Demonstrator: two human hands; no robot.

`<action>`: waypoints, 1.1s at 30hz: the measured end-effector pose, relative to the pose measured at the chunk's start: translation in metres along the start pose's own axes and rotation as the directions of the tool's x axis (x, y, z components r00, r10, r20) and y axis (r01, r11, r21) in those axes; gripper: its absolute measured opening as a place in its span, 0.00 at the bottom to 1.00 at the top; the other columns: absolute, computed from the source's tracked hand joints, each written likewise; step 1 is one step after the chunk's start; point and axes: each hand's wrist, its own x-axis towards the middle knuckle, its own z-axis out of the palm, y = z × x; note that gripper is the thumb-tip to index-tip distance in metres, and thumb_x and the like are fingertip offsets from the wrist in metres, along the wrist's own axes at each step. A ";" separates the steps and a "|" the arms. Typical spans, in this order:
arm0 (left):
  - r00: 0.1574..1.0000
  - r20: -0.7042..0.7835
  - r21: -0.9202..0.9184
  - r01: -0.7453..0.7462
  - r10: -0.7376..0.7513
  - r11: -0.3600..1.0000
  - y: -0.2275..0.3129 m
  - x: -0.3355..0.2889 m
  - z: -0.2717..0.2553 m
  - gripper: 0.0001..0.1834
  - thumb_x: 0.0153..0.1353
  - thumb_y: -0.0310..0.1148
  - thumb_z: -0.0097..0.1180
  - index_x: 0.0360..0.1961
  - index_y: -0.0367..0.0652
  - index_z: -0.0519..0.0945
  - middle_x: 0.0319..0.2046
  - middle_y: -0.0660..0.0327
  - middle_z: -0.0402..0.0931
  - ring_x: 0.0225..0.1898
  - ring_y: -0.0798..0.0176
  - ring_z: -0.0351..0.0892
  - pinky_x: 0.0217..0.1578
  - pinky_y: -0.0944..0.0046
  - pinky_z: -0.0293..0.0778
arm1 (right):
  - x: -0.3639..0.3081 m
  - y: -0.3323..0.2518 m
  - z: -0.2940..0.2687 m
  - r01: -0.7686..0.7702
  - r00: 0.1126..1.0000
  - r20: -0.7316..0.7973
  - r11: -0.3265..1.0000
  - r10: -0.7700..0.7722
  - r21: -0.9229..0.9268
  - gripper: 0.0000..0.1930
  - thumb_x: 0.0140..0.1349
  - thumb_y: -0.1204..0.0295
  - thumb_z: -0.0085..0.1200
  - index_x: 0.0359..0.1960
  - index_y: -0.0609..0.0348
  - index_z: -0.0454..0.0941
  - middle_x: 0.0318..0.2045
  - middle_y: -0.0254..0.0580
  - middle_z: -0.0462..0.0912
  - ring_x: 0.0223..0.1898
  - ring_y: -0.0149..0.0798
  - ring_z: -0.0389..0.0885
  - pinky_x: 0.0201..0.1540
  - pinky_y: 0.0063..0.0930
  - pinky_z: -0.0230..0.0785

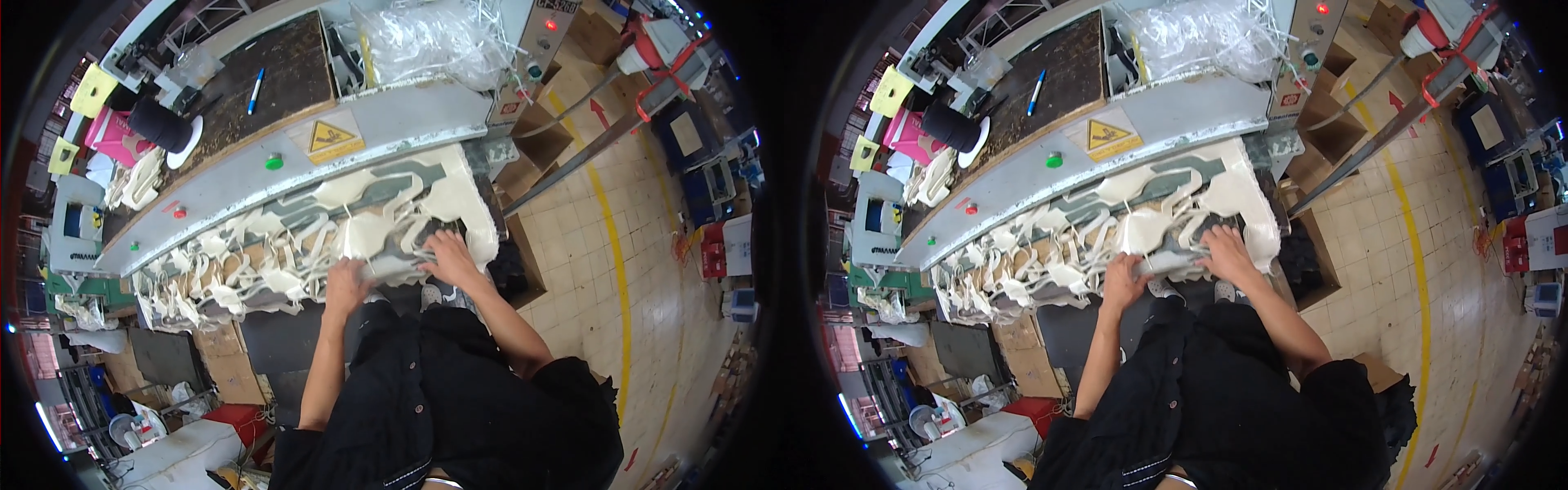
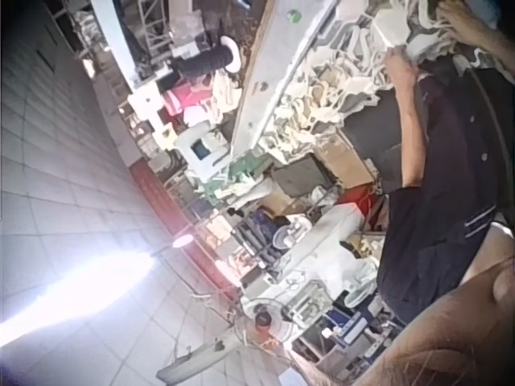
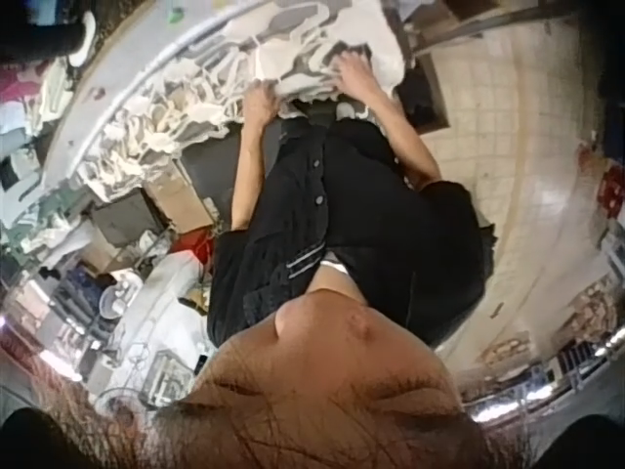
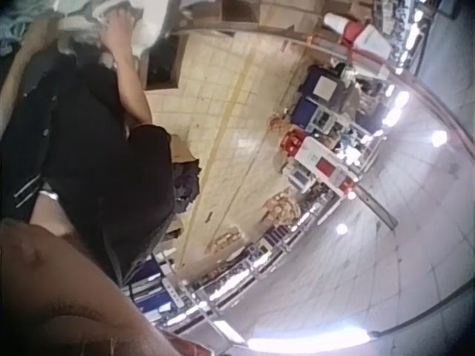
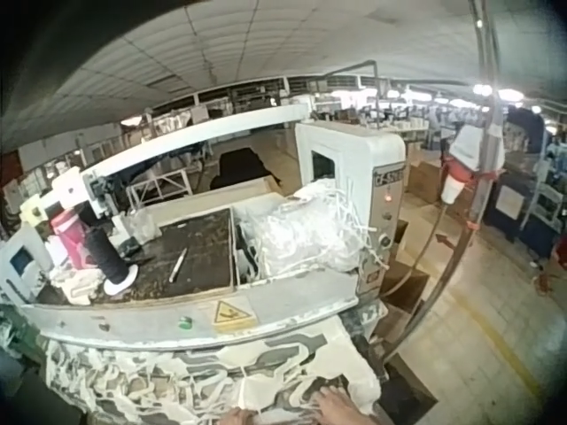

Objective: Using a metal die and a press machine to cut shoe components from a sheet of material.

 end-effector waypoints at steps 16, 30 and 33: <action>0.981 -0.024 -0.171 -0.194 0.193 0.966 0.101 0.245 0.078 0.25 0.58 0.35 0.74 0.56 0.38 0.84 0.51 0.47 0.81 0.55 0.41 0.80 0.59 0.47 0.74 | 0.109 0.131 0.010 -0.016 0.753 -0.544 0.838 0.369 0.546 0.06 0.69 0.82 0.60 0.45 0.65 0.84 0.38 0.48 0.86 0.34 0.42 0.89 0.40 0.32 0.80; 0.911 0.281 -0.224 -0.245 0.303 0.943 0.095 0.304 0.150 0.28 0.51 0.34 0.76 0.52 0.30 0.83 0.46 0.42 0.80 0.52 0.37 0.79 0.57 0.44 0.75 | 0.092 0.147 0.020 -0.133 0.735 -0.519 0.843 0.436 0.521 0.10 0.69 0.84 0.53 0.49 0.63 0.80 0.43 0.56 0.83 0.45 0.63 0.84 0.48 0.48 0.79; 0.928 0.201 -0.152 -0.286 0.313 0.946 0.101 0.304 0.154 0.28 0.52 0.34 0.75 0.52 0.30 0.83 0.47 0.43 0.80 0.52 0.38 0.79 0.57 0.45 0.75 | 0.098 0.151 0.012 -0.122 0.740 -0.532 0.860 0.411 0.495 0.09 0.70 0.83 0.54 0.49 0.62 0.80 0.43 0.56 0.83 0.45 0.63 0.84 0.48 0.49 0.79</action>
